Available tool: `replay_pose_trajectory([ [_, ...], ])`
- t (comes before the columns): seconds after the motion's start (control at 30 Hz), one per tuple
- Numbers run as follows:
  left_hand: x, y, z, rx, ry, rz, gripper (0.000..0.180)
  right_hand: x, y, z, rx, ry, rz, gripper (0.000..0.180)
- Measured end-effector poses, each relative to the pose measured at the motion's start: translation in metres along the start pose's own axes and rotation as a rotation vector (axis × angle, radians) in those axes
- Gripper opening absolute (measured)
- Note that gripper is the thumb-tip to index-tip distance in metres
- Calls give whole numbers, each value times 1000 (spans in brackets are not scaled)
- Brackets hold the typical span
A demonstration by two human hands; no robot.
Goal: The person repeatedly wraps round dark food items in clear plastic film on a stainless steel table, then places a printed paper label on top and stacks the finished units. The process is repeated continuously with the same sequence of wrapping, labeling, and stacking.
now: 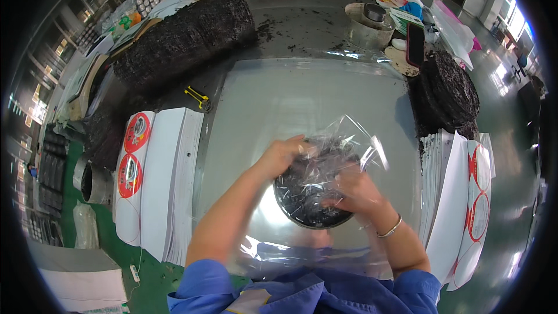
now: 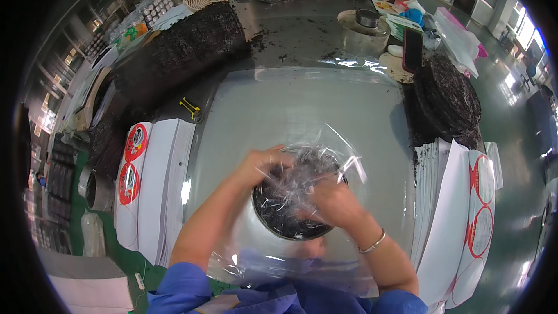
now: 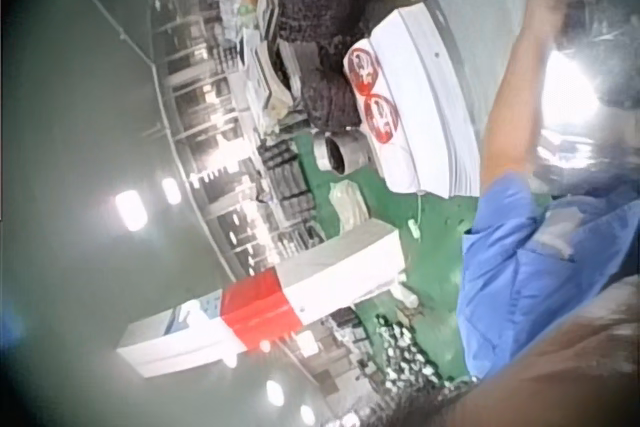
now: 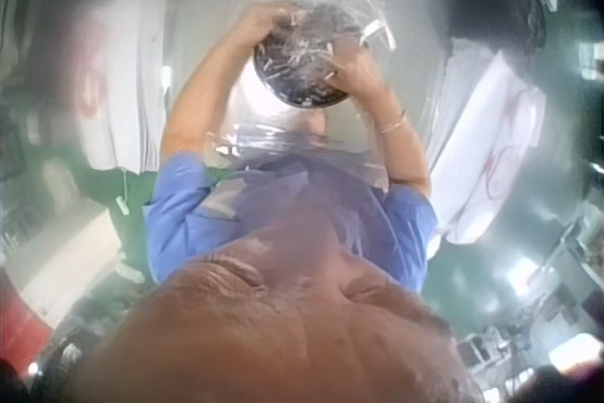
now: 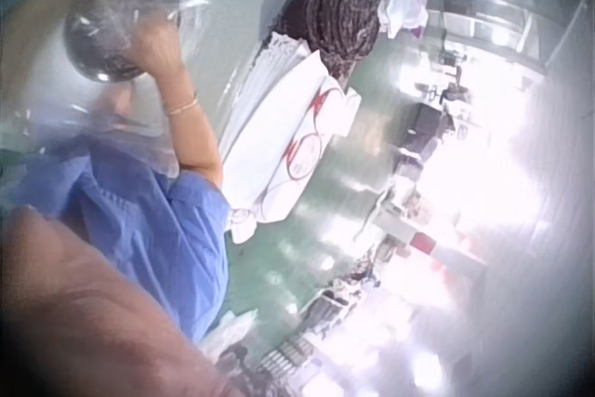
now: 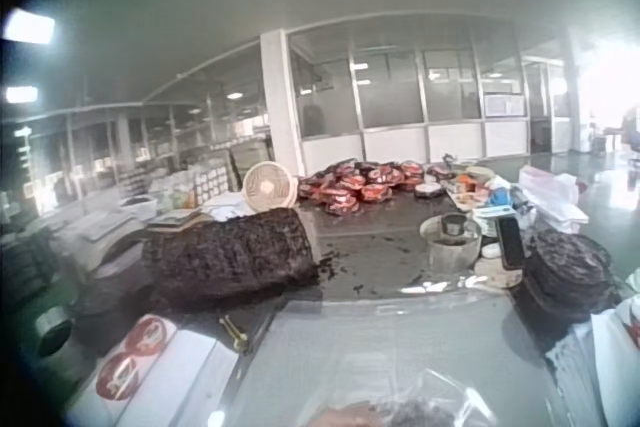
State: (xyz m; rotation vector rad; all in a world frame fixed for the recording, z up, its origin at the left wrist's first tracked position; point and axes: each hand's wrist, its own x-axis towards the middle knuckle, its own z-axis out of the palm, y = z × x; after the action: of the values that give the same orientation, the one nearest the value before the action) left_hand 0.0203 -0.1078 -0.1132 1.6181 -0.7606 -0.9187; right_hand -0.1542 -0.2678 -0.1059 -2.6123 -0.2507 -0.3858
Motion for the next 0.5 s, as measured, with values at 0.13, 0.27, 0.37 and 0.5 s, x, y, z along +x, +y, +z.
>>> replay_pose_trajectory([
  [0.13,-6,13,-4,899,-249,635,43,11,12,-15,454,825,264,54],
  [0.27,-12,25,7,1225,-245,582,33,26,-20,-25,812,364,94,49],
  [0.37,-12,24,3,1170,-168,436,36,26,-28,-15,352,86,-262,33],
  [0.5,-23,21,9,673,-98,553,58,28,-22,-2,231,176,-66,16],
])
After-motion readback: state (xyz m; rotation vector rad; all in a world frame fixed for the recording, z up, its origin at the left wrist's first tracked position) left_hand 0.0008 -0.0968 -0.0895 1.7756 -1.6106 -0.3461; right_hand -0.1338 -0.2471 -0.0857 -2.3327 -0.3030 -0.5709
